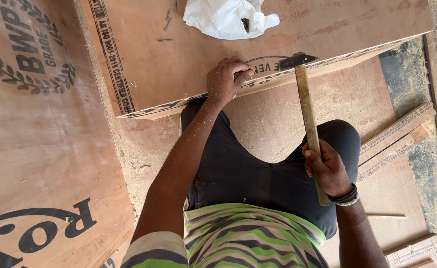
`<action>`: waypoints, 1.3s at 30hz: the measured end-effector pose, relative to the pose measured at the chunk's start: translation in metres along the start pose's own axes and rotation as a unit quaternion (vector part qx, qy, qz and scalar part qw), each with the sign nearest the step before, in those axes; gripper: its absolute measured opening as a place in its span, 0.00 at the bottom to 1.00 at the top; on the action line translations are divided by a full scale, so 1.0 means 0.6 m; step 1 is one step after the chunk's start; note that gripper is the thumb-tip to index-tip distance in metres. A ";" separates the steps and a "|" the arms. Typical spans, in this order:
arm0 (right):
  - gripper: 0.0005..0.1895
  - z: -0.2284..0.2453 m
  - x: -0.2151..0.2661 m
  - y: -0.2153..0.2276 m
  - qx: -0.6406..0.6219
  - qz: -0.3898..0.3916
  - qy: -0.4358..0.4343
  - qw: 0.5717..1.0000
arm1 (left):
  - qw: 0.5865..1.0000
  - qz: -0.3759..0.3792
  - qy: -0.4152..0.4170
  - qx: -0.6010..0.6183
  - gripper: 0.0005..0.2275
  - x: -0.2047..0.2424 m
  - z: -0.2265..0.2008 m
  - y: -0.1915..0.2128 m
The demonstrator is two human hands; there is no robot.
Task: Hammering nails into the edges of plywood boards to assemble a wooden structure.
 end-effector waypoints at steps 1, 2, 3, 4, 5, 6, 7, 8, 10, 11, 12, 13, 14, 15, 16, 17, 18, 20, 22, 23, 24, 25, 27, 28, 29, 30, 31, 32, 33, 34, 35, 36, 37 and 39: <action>0.13 0.001 -0.001 -0.003 0.000 -0.001 -0.001 1.000 | 1.000 0.001 0.000 0.001 0.09 0.000 -0.001 0.000; 0.12 0.001 -0.003 -0.004 0.001 -0.011 -0.006 1.000 | 1.000 0.004 0.007 0.006 0.09 0.000 0.000 0.000; 0.12 0.002 -0.004 -0.006 0.003 -0.021 -0.011 1.000 | 1.000 0.006 0.015 0.011 0.08 0.000 0.002 0.000; 0.12 0.004 -0.004 -0.008 0.004 -0.019 -0.011 1.000 | 1.000 0.005 0.016 0.011 0.08 0.000 0.001 0.001; 0.12 0.006 -0.005 -0.010 0.022 -0.021 -0.010 0.999 | 1.000 0.002 0.009 0.003 0.08 0.000 -0.001 0.003; 0.12 0.008 -0.005 -0.013 0.040 -0.022 -0.009 0.999 | 1.000 0.000 0.003 -0.005 0.08 0.000 -0.003 0.005; 0.12 0.013 -0.005 -0.016 0.041 -0.020 -0.009 0.999 | 1.000 -0.001 0.004 -0.006 0.08 0.000 -0.002 0.005; 0.11 0.017 -0.004 -0.019 0.062 -0.022 -0.011 0.998 | 1.000 0.001 -0.003 -0.013 0.09 0.001 -0.003 0.004; 0.11 0.022 -0.004 -0.023 0.085 -0.023 -0.013 0.996 | 1.000 0.003 -0.010 -0.018 0.09 0.003 -0.003 0.001; 0.11 0.023 -0.006 -0.027 0.073 -0.010 -0.004 0.997 | 0.999 -0.006 -0.024 -0.021 0.09 0.003 -0.004 0.001; 0.11 0.024 -0.007 -0.030 0.063 0.002 0.005 0.998 | 0.999 -0.016 -0.038 -0.024 0.09 0.004 -0.006 0.001; 0.11 0.026 -0.006 -0.029 0.064 0.002 0.005 0.998 | 0.999 -0.016 -0.038 -0.022 0.09 0.002 -0.005 -0.001; 0.10 0.028 -0.006 -0.030 0.049 0.008 0.005 0.999 | 0.999 -0.015 -0.036 -0.022 0.09 -0.001 -0.005 -0.002; 0.10 0.030 -0.006 -0.031 0.035 0.013 0.005 0.999 | 0.999 -0.014 -0.035 -0.022 0.09 -0.004 -0.004 -0.004; 0.10 0.028 -0.007 -0.025 0.035 0.011 0.006 0.999 | 0.999 -0.015 -0.037 -0.022 0.09 -0.014 -0.009 -0.007; 0.10 0.030 -0.007 -0.019 0.016 0.014 0.034 0.999 | 1.000 0.017 0.007 0.014 0.08 -0.025 -0.007 -0.016; 0.10 0.030 -0.001 -0.012 -0.002 0.016 0.057 0.998 | 0.996 0.052 0.054 0.052 0.08 -0.029 -0.006 -0.031; 0.11 0.025 0.007 0.004 -0.013 0.002 0.067 0.998 | 0.998 0.029 -0.018 0.052 0.07 -0.037 -0.008 -0.053; 0.11 0.023 0.012 0.023 -0.026 -0.015 0.079 0.996 | 0.994 0.008 -0.094 0.052 0.06 -0.045 -0.014 -0.070; 0.12 0.020 0.015 0.032 -0.029 -0.025 0.070 0.997 | 0.996 0.027 -0.076 0.039 0.06 -0.048 -0.009 -0.081; 0.12 0.013 0.024 0.040 -0.033 -0.035 0.057 0.997 | 0.997 0.050 -0.056 0.027 0.06 -0.043 -0.004 -0.095; 0.12 0.011 0.030 0.041 -0.035 -0.041 0.053 0.997 | 0.996 0.056 -0.058 0.030 0.06 -0.041 -0.015 -0.087; 0.13 0.008 0.030 0.043 -0.042 -0.049 0.050 0.997 | 0.998 0.050 -0.040 0.006 0.07 -0.043 -0.027 -0.060; 0.13 0.007 0.028 0.041 -0.044 -0.052 0.050 0.996 | 0.998 0.053 -0.042 0.006 0.07 -0.043 -0.028 -0.060; 0.12 0.004 0.026 0.039 -0.031 -0.055 0.035 0.997 | 0.998 0.054 -0.042 0.004 0.07 -0.044 -0.028 -0.060; 0.12 0.000 0.027 0.037 -0.019 -0.059 0.018 0.998 | 0.998 0.056 -0.042 0.003 0.07 -0.043 -0.029 -0.063; 0.12 0.003 0.027 0.034 -0.021 -0.063 0.016 0.998 | 0.997 0.061 -0.044 0.004 0.07 -0.043 -0.028 -0.066; 0.12 0.008 0.025 0.028 -0.022 -0.052 0.024 0.998 | 0.997 0.060 -0.045 -0.001 0.07 -0.043 -0.026 -0.068; 0.12 0.014 0.024 0.022 -0.022 -0.042 0.031 0.998 | 0.997 0.058 -0.045 -0.006 0.07 -0.044 -0.024 -0.069; 0.12 0.019 0.022 0.021 -0.024 -0.044 0.031 0.998 | 0.997 0.061 -0.047 -0.006 0.07 -0.044 -0.027 -0.066; 0.12 0.026 0.020 0.017 -0.017 -0.033 0.037 0.999 | 0.997 0.056 -0.052 -0.002 0.06 -0.044 -0.030 -0.061; 0.11 0.033 0.018 0.012 -0.010 -0.023 0.042 0.999 | 0.997 0.051 -0.055 0.002 0.06 -0.044 -0.034 -0.057; 0.11 0.034 0.016 0.010 -0.012 -0.025 0.041 0.999 | 0.997 0.054 -0.057 0.002 0.06 -0.044 -0.036 -0.055; 0.11 0.036 0.010 0.005 0.008 -0.018 0.037 0.999 | 0.997 0.061 -0.051 0.006 0.05 -0.044 -0.039 -0.053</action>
Point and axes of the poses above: each hand's wrist, its own x-axis away from the middle knuckle, its own y-axis out of the back of the hand, z = x × y, the point moved 5 cm from there along -x, towards the middle knuckle, and after that the axes turned 1 degree about -z, right-handed, at the moved point
